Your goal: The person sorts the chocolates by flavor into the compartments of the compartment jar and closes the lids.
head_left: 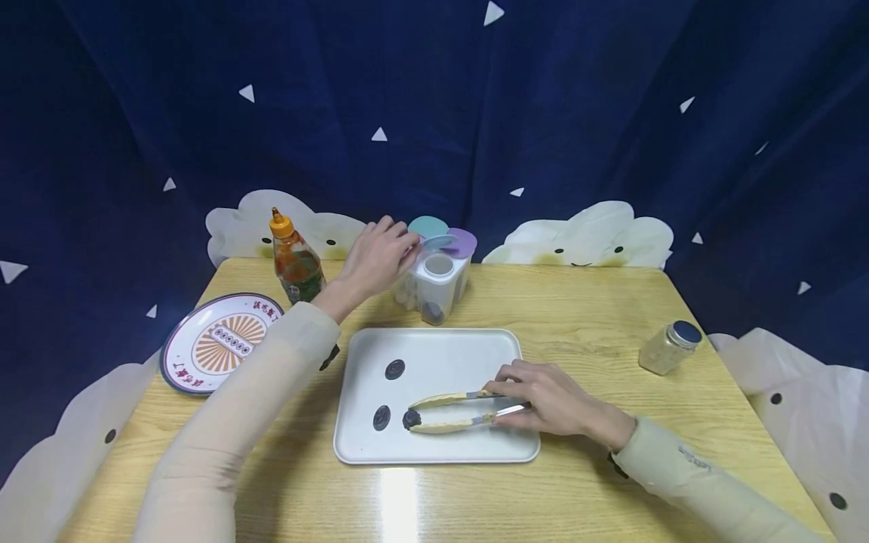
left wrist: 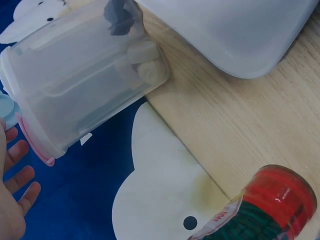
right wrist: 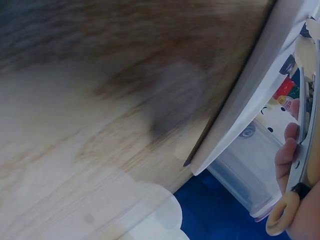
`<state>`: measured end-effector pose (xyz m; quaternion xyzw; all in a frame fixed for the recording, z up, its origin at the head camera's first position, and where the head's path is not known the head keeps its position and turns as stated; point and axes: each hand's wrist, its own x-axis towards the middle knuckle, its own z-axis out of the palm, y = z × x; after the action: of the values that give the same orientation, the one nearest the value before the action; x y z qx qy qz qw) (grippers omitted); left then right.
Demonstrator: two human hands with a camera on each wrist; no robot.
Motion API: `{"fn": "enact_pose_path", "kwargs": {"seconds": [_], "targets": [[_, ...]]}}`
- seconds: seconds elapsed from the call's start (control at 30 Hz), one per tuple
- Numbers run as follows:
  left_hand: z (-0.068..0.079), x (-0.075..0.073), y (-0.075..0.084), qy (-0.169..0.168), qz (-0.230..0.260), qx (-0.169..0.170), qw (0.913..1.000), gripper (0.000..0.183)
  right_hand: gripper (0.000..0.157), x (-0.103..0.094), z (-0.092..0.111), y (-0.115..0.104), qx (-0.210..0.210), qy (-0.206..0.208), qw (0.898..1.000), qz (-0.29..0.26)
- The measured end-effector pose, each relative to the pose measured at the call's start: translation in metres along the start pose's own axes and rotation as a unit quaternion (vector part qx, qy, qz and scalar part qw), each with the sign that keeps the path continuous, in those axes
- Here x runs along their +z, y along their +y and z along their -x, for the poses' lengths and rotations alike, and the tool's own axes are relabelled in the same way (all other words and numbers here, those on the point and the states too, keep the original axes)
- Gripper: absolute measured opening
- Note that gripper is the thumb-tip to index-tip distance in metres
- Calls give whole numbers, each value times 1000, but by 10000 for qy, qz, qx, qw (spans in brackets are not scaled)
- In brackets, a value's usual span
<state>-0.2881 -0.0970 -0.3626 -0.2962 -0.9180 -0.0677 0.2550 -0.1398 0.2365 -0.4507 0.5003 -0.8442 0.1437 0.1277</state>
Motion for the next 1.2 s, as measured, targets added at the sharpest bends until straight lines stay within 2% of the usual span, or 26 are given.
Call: {"fn": "enact_pose_path", "kwargs": {"seconds": [0.27, 0.5, 0.73, 1.03, 1.2], "targets": [[0, -1, 0, -57, -30, -24, 10000, 25, 44, 0, 2, 2, 101, 29, 9999, -98], [0, -1, 0, 13, -22, 50, 10000, 25, 45, -10, 3, 10, 106, 504, 9986, -134], [-1, -2, 0, -56, -41, 19, 10000, 25, 46, -36, -2, 24, 301, 698, 9971, -27], [1, -1, 0, 43, -60, 56, 10000, 25, 50, -69, -15, 46, 384, 1277, 9905, 331], [1, -1, 0, 78, -83, 94, 9999, 24, 60, -85, -24, 58, 457, 1474, 9868, 492]]}}
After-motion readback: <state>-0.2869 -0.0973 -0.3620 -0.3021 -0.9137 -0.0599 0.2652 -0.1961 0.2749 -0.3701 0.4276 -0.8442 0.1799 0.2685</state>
